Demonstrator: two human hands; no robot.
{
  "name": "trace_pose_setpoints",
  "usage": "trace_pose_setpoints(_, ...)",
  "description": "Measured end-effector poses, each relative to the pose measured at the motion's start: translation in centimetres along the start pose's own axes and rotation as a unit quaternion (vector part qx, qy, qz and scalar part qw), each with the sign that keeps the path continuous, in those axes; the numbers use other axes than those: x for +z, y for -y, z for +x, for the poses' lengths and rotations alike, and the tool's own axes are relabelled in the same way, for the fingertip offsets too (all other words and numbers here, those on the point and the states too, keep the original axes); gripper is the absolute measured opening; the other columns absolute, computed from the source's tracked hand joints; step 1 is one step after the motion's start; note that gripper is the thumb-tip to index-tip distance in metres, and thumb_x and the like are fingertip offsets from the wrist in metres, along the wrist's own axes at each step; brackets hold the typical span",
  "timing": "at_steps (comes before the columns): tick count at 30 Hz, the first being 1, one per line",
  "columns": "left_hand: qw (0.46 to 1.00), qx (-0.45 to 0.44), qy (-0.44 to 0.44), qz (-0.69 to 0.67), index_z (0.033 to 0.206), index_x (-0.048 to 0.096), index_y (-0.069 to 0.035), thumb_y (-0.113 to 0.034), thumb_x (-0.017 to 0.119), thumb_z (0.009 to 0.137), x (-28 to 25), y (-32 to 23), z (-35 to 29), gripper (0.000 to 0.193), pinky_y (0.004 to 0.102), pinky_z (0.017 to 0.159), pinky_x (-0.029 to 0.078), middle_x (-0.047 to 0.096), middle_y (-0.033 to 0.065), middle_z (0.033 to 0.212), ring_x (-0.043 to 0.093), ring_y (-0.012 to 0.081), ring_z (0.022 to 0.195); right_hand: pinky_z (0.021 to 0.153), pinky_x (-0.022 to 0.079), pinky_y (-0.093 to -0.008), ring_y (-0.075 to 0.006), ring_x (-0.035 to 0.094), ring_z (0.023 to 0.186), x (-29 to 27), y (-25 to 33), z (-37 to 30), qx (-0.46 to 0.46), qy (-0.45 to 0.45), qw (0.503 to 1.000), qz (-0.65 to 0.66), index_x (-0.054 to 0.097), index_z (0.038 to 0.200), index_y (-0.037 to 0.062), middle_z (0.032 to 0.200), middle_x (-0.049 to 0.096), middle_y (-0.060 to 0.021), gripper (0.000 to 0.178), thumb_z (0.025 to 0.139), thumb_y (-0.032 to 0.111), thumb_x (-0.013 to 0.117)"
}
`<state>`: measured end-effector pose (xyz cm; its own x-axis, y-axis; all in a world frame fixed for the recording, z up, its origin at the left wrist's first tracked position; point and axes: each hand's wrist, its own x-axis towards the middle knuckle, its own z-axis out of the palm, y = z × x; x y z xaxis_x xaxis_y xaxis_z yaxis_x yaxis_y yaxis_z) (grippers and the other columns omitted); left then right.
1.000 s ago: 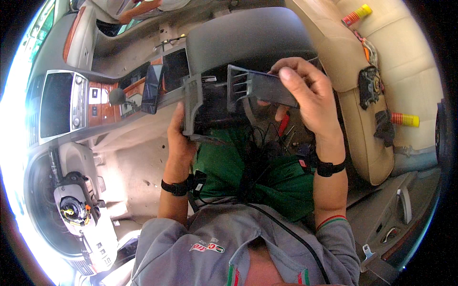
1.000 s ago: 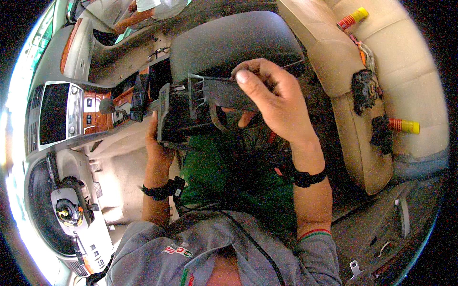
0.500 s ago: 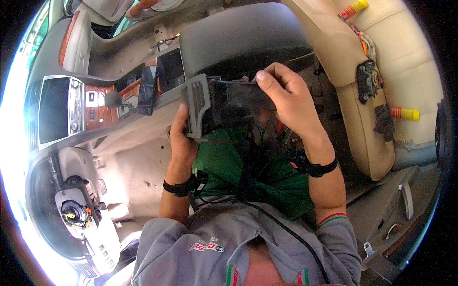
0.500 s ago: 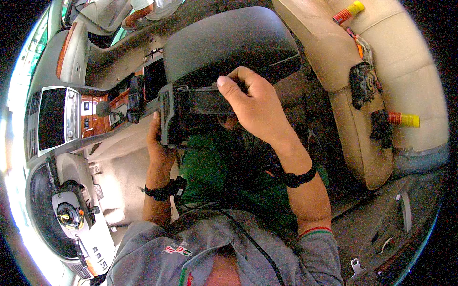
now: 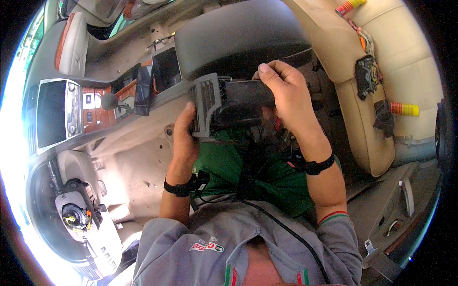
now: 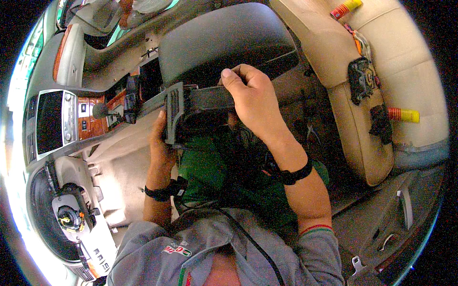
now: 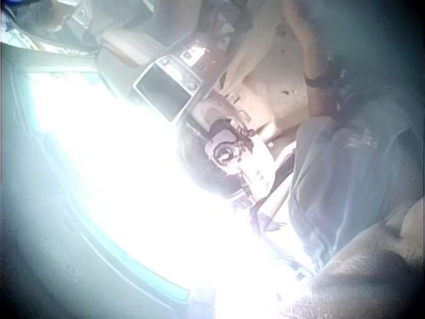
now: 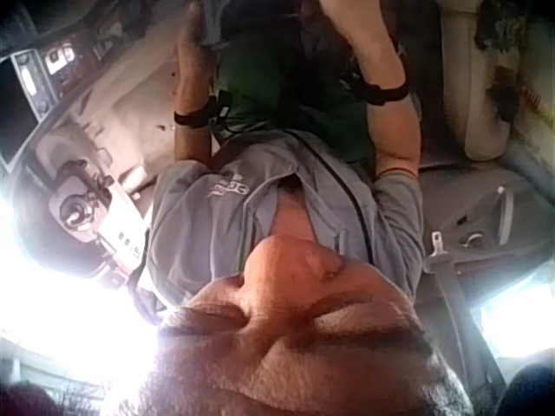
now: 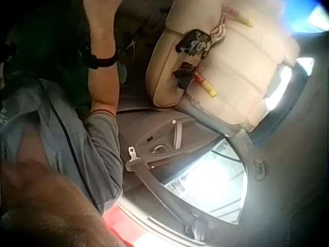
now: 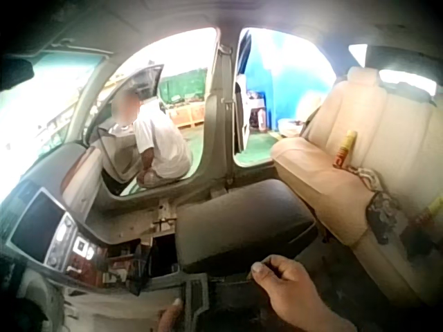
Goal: The person removes various interior trim panels and an air vent assembly from a vehicle's passenger cabin by hand and using a prying tool.
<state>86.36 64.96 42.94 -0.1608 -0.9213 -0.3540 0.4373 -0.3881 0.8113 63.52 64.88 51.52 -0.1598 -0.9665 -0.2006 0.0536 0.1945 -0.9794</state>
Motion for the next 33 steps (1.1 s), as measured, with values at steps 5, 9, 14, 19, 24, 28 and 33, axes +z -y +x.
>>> trace_pose_setpoints(5,0.999,-0.027,0.031,-0.002,0.128,0.060,-0.007,-0.041,0.047,0.103,-0.3,0.3,0.3,0.044,0.0348,0.087,0.056,0.069,0.0096,0.116,0.068,0.0209,0.100,0.054,0.042,-0.0287,-0.0127,0.055,0.058,-0.2,-1.8,0.9,-0.041,-0.035,0.998,-0.029,0.064,0.083,0.0021,0.067,0.059,-0.0047,0.031,0.099,0.027,0.056)
trace_pose_setpoints(9,0.998,-0.031,0.042,-0.021,0.126,0.062,-0.004,-0.042,0.048,0.102,0.8,0.3,-0.3,0.047,0.0323,0.095,0.050,0.069,0.0094,0.116,0.066,0.0183,0.105,0.060,0.043,-0.0319,-0.0154,0.056,0.063,-0.3,-1.6,0.7,-0.046,-0.045,0.996,-0.065,0.065,0.083,0.0007,0.066,0.059,-0.0074,0.031,0.097,0.027,0.056)
trace_pose_setpoints(14,0.997,-0.036,0.055,-0.029,0.128,0.060,-0.004,-0.043,0.046,0.103,1.0,0.4,-0.4,0.048,0.0340,0.097,0.050,0.068,0.0097,0.118,0.065,0.0196,0.108,0.063,0.044,-0.0326,-0.0172,0.058,0.068,-0.5,-2.4,1.0,-0.111,-0.063,0.988,-0.086,0.065,0.084,0.0003,0.067,0.060,-0.0065,0.032,0.097,0.028,0.056)
trace_pose_setpoints(19,0.998,-0.035,0.050,-0.032,0.128,0.060,-0.005,-0.045,0.045,0.103,1.2,0.7,-0.4,0.050,0.0354,0.097,0.050,0.068,0.0102,0.119,0.065,0.0206,0.109,0.070,0.047,-0.0310,-0.0196,0.060,0.075,-1.2,-1.4,0.6,-0.156,0.000,0.985,-0.081,0.065,0.093,0.0003,0.079,0.064,-0.0087,0.026,0.095,0.026,0.059)
trace_pose_setpoints(24,0.994,-0.053,0.070,-0.071,0.127,0.060,-0.005,-0.045,0.044,0.103,1.5,0.5,-0.3,0.050,0.0364,0.097,0.051,0.068,0.0113,0.119,0.065,0.0221,0.109,0.076,0.050,-0.0322,-0.0243,0.064,0.080,-2.0,0.5,-0.6,-0.263,0.081,0.951,-0.139,0.064,0.101,0.0018,0.093,0.067,-0.0128,0.024,0.090,0.023,0.068)
trace_pose_setpoints(28,0.990,-0.071,0.068,-0.097,0.126,0.061,-0.005,-0.046,0.044,0.103,1.1,0.7,0.1,0.050,0.0365,0.096,0.051,0.069,0.0113,0.118,0.066,0.0224,0.107,0.075,0.052,-0.0342,-0.0285,0.067,0.084,-1.4,1.2,-1.2,-0.259,0.048,0.945,-0.192,0.064,0.100,0.0024,0.093,0.067,-0.0150,0.029,0.087,0.027,0.074)
trace_pose_setpoints(33,0.989,-0.077,0.057,-0.111,0.124,0.062,-0.005,-0.046,0.044,0.102,1.3,0.5,-0.2,0.050,0.0372,0.096,0.052,0.070,0.0113,0.116,0.067,0.0224,0.106,0.078,0.054,-0.0360,-0.0329,0.067,0.088,-0.8,0.0,-0.6,-0.393,0.037,0.895,-0.208,0.063,0.100,0.0025,0.096,0.067,-0.0160,0.035,0.084,0.030,0.077)
